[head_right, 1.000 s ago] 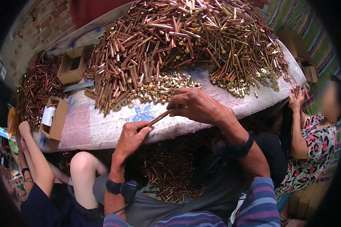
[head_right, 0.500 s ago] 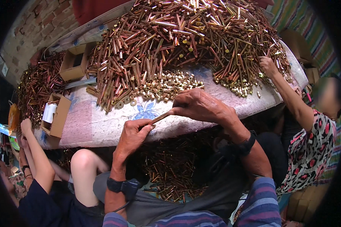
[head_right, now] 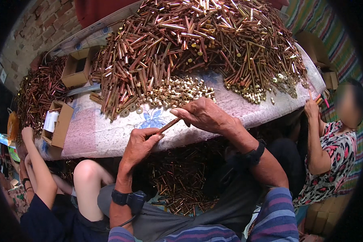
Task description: Assemble small metal tubes and nuts at a workbench.
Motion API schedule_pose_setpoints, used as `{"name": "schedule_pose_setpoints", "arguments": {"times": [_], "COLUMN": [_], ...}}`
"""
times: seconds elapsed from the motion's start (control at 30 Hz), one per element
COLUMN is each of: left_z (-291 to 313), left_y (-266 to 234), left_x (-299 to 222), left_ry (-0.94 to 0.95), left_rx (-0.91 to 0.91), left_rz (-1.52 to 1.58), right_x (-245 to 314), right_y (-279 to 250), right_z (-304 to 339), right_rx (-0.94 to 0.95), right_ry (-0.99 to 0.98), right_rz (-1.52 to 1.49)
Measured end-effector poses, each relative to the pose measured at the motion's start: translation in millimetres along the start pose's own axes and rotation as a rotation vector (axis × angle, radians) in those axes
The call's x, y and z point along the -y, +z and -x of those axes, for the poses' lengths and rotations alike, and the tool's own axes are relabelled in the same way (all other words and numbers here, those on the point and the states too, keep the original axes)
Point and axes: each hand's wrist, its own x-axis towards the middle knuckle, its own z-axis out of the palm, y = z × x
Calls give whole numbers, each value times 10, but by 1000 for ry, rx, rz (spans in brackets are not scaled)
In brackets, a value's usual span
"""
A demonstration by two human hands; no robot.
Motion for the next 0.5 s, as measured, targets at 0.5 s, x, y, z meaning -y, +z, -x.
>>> {"name": "schedule_pose_setpoints", "arguments": {"times": [0.5], "left_z": [1], "left_y": [1], "left_x": [-3], "left_ry": [-14], "left_rx": [-1], "left_rz": [-3], "right_x": [7], "right_y": [-14], "right_z": [0], "right_rx": [45], "right_ry": [26], "right_rz": [60]}}
